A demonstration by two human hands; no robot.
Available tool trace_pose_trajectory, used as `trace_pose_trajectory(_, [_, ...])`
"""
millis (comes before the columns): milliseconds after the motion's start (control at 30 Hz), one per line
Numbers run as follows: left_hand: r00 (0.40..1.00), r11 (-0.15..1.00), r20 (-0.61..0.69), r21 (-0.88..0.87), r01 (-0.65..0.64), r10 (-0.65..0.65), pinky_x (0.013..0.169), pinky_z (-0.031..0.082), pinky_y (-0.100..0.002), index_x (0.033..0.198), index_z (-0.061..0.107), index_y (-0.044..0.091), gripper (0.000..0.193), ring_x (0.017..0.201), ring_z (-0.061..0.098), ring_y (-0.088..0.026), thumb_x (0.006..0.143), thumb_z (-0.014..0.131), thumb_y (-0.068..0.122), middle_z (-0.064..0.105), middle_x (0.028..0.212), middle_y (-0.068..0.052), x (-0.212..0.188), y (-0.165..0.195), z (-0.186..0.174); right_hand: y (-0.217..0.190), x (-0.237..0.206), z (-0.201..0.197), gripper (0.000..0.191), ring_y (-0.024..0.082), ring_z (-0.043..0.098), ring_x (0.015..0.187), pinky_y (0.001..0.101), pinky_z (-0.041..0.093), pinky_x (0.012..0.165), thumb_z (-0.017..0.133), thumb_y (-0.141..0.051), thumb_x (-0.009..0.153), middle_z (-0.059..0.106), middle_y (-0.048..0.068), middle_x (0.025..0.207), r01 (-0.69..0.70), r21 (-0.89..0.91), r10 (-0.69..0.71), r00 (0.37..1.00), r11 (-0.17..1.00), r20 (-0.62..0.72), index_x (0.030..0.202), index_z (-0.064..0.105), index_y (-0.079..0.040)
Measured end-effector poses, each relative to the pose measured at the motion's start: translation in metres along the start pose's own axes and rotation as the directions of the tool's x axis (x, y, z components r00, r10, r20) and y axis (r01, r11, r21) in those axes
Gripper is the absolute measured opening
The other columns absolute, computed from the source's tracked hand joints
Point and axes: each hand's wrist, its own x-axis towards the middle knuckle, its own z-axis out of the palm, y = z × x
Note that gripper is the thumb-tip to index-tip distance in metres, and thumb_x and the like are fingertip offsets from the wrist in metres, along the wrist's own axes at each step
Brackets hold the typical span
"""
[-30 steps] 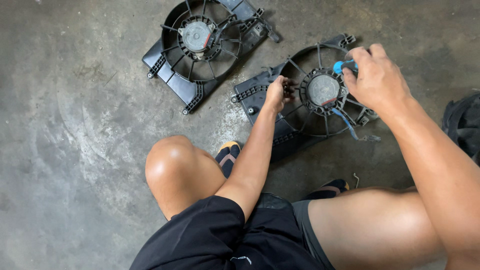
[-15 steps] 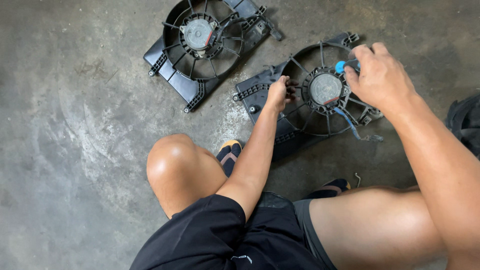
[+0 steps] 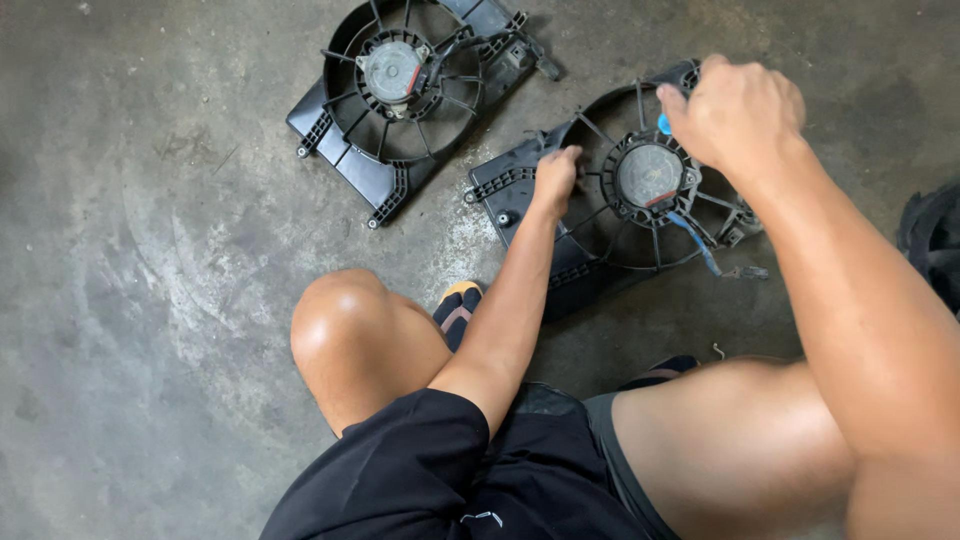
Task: The person disassembles a car fan assembly, removes the motor, and then reassembles it using a screwdriver. The person handles the fan blades, motor, and housing components.
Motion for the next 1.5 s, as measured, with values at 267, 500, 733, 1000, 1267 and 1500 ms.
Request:
trace_pose_trajectory(267, [0.571,0.624,0.775,0.312,-0.717,0.269,0.078,0.058,-0.035,0.105,0.073,0.003,0.043,0.084,0.072,-0.021,0.067,0.090,0.014,0.078,0.091,-0.007,0.021,0.086,0.051,-0.008,-0.010,-0.012,0.040,0.034,0.059,0.115,0.0463,0.050,0.101,0.081,-0.012,0.070,0.067,0.013,0.120,0.412,-0.174,-0.430,0.899,0.894,-0.079,0.109,0.078,-0.018])
trace_pose_trajectory(500, [0.239,0.286,0.895,0.132,-0.949,0.376,0.084,0.059,-0.040,0.092,0.077,0.009,0.020,0.092,0.074,-0.032,0.073,0.084,0.012,0.078,0.096,-0.012,0.025,0.089,0.076,-0.015,-0.017,-0.015,0.049,0.043,0.069,0.096,0.0532,0.055,0.082,0.071,-0.047,0.102,0.067,0.026,0.109,0.044,-0.099,-0.053,0.995,0.994,-0.090,0.122,0.069,-0.002])
trace_pose_trajectory(733, [0.558,0.361,0.769,0.447,-0.819,0.312,0.076,0.057,-0.043,0.090,0.075,0.005,0.032,0.083,0.073,-0.036,0.067,0.088,0.024,0.076,0.087,-0.018,0.021,0.083,0.074,-0.001,-0.022,-0.012,0.032,0.038,0.067,0.106,0.0484,0.054,0.090,0.074,-0.021,0.084,0.071,0.015,0.115,0.350,-0.126,-0.370,0.900,0.928,-0.229,0.114,0.074,-0.011])
trace_pose_trajectory(1000, [0.543,0.302,0.767,0.457,-0.837,0.343,0.081,0.058,-0.046,0.094,0.074,0.004,0.032,0.093,0.071,-0.040,0.068,0.085,0.021,0.076,0.091,-0.020,0.016,0.076,0.077,0.001,-0.027,-0.010,0.033,0.038,0.066,0.105,0.0504,0.052,0.089,0.072,-0.038,0.100,0.070,0.022,0.108,0.197,-0.064,-0.206,0.956,0.978,-0.206,0.114,0.071,-0.008])
trace_pose_trajectory(1267, [0.655,0.558,0.710,0.444,-0.701,0.258,0.079,0.057,-0.038,0.104,0.073,0.000,0.051,0.084,0.074,-0.028,0.061,0.081,0.027,0.078,0.091,-0.017,0.022,0.080,0.053,0.009,-0.028,-0.008,0.042,0.042,0.062,0.113,0.0498,0.052,0.094,0.071,-0.004,0.080,0.066,0.021,0.119,0.338,-0.008,-0.334,0.924,0.941,-0.185,0.121,0.069,-0.006])
trace_pose_trajectory(1500, [0.991,0.676,-0.133,0.729,0.111,-0.020,0.082,0.059,-0.041,0.089,0.075,-0.008,0.054,0.089,0.079,-0.037,0.072,0.073,0.043,0.078,0.089,-0.026,0.019,0.039,0.039,0.011,-0.031,-0.011,0.031,0.044,0.059,0.115,0.0523,0.049,0.096,0.074,-0.021,0.091,0.063,0.022,0.120,0.311,0.201,-0.272,0.941,0.929,-0.200,0.116,0.066,-0.006])
